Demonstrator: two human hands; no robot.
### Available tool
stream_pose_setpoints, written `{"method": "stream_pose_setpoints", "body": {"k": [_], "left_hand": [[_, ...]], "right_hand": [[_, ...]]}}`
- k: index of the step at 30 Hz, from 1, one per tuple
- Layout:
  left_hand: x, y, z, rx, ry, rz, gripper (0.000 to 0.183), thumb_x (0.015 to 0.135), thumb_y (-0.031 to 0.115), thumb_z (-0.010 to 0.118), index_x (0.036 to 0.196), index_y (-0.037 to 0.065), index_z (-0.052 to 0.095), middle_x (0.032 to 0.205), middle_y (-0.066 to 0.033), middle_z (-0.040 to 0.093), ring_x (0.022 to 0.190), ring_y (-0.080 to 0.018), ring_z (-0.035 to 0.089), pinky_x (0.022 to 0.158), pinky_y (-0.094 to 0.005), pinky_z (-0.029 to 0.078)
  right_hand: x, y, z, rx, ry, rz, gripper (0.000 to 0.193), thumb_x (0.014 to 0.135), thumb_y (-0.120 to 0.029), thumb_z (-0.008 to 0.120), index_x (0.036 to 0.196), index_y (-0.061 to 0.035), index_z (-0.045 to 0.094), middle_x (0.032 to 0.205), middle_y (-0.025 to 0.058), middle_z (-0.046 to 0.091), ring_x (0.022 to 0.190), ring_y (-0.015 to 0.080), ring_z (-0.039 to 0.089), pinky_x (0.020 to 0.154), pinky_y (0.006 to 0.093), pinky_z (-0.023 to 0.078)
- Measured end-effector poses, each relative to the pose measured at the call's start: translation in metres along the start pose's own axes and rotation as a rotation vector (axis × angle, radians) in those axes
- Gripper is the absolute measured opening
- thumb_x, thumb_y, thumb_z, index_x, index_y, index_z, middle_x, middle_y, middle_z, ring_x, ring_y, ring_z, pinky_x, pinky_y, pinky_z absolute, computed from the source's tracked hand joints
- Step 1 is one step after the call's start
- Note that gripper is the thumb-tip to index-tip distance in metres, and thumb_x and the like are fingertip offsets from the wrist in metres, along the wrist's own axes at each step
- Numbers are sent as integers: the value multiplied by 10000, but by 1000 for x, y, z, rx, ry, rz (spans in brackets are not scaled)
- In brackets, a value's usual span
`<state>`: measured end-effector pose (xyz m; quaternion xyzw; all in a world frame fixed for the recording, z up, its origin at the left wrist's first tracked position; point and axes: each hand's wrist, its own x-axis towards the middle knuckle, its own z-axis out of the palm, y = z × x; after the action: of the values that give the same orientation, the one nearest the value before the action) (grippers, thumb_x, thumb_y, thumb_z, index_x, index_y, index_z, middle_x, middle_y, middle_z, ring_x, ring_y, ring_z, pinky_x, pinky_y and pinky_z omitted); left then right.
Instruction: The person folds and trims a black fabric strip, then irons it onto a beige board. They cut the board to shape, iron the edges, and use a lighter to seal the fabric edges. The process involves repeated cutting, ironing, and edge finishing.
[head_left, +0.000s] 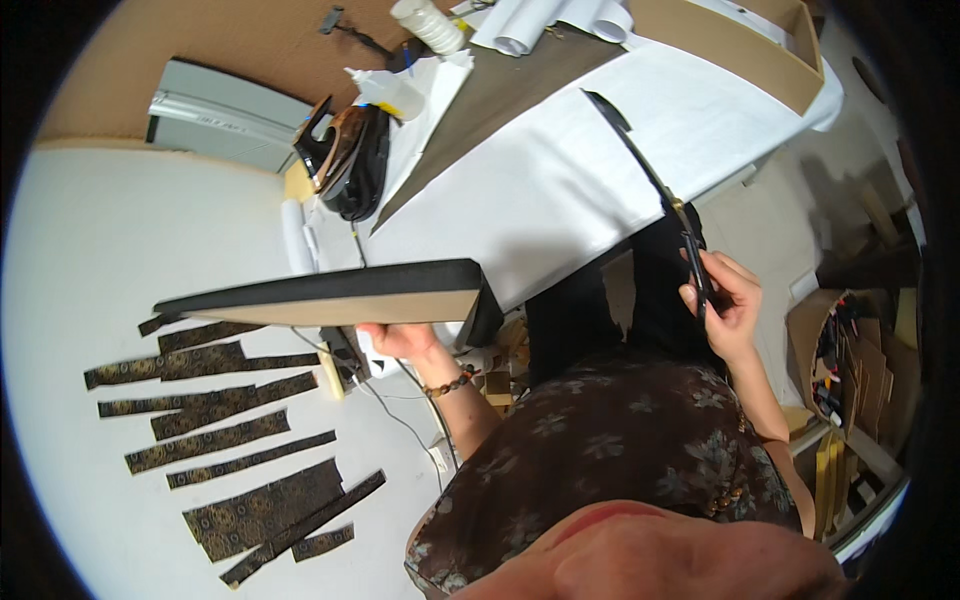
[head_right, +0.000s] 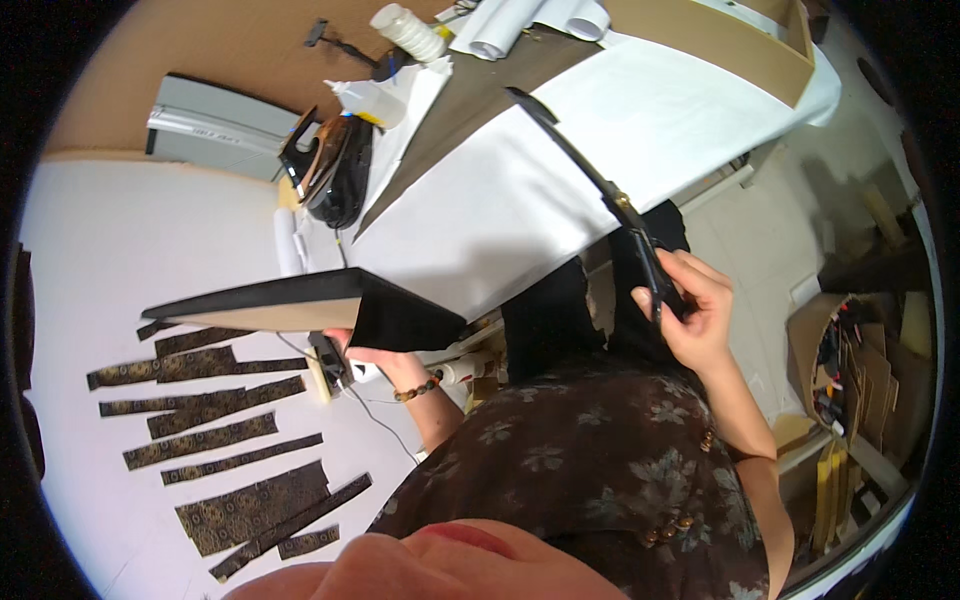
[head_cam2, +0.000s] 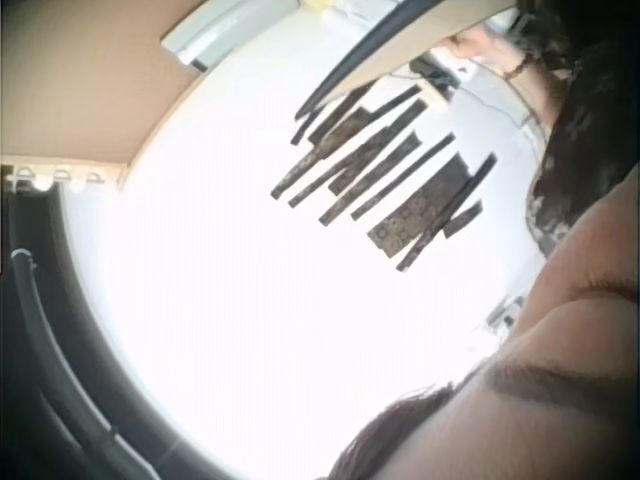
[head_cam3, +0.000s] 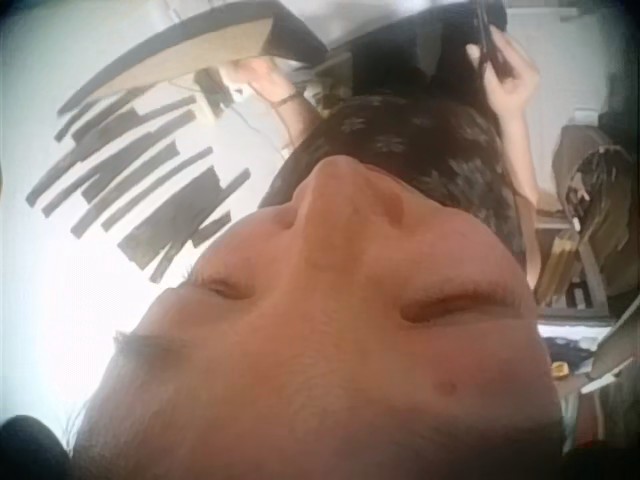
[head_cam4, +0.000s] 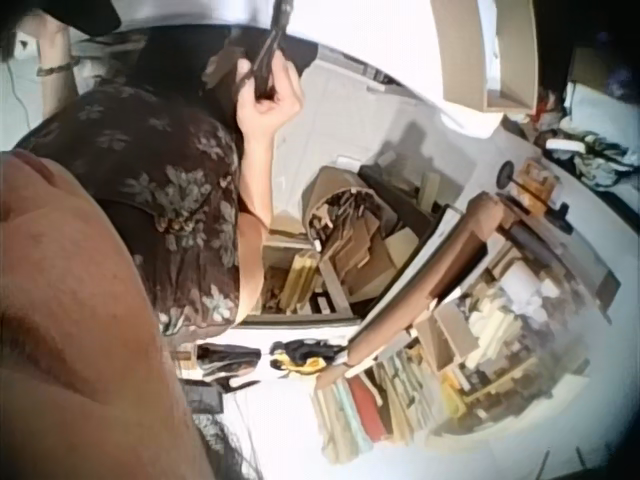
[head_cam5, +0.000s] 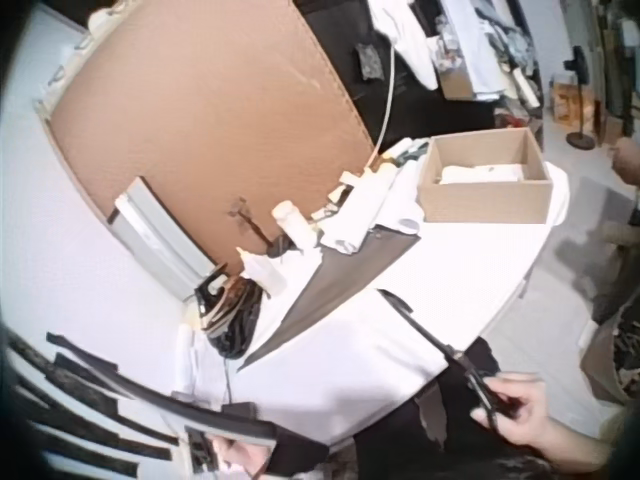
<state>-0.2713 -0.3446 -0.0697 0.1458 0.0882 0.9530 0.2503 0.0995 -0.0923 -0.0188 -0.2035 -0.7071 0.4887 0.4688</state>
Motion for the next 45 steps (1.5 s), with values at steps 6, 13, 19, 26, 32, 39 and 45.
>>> {"method": "stream_pose_setpoints", "body": {"k": [6,13,19,26,32,39,45], "left_hand": [[6,-10,-4,-204,-126,-72,452,912,185,651,1301,-19,547,1383,-157,531,1324,-313,442,1163,-510,268],[9,-11,-14,-181,-149,-109,472,942,244,609,1324,-20,522,1396,-160,518,1326,-305,443,1160,-516,268],[5,-10,-9,-84,-80,-56,465,939,240,617,1315,-19,527,1379,-151,533,1296,-310,472,1146,-512,297],[-11,-28,12,196,218,-19,470,941,271,612,1323,16,513,1317,-115,566,1238,-299,498,1074,-498,381],[-37,-80,5,405,595,-71,388,972,174,554,1308,-11,497,1275,-128,576,1159,-289,554,1024,-445,443],[-42,-108,2,529,730,-84,356,968,161,576,1266,-28,530,1213,-130,611,1085,-278,597,949,-432,493],[-61,-102,3,570,763,-186,306,952,182,623,1173,-26,583,1147,-119,645,985,-246,643,820,-403,552]], "right_hand": [[-6,1,-4,-9,-9,13,402,767,40,733,1155,64,631,771,31,510,619,76,414,527,202,306],[-8,5,2,7,-3,1,411,772,35,734,1166,67,623,783,35,514,630,76,421,538,196,313],[-10,6,0,23,2,14,415,766,39,739,1164,67,624,796,44,531,635,79,434,547,192,324],[-1,-1,-9,-136,10,-59,409,749,39,751,1140,68,637,809,67,561,645,98,464,562,208,364],[5,3,-10,-134,-68,-64,422,726,45,752,1132,72,641,795,93,588,654,122,533,588,224,427],[12,-10,16,-217,-276,-82,373,699,40,758,1059,63,660,708,81,557,582,140,531,535,234,420],[16,-5,32,-266,-409,-115,378,686,43,747,1052,63,654,728,92,585,593,174,588,545,270,481]]}}
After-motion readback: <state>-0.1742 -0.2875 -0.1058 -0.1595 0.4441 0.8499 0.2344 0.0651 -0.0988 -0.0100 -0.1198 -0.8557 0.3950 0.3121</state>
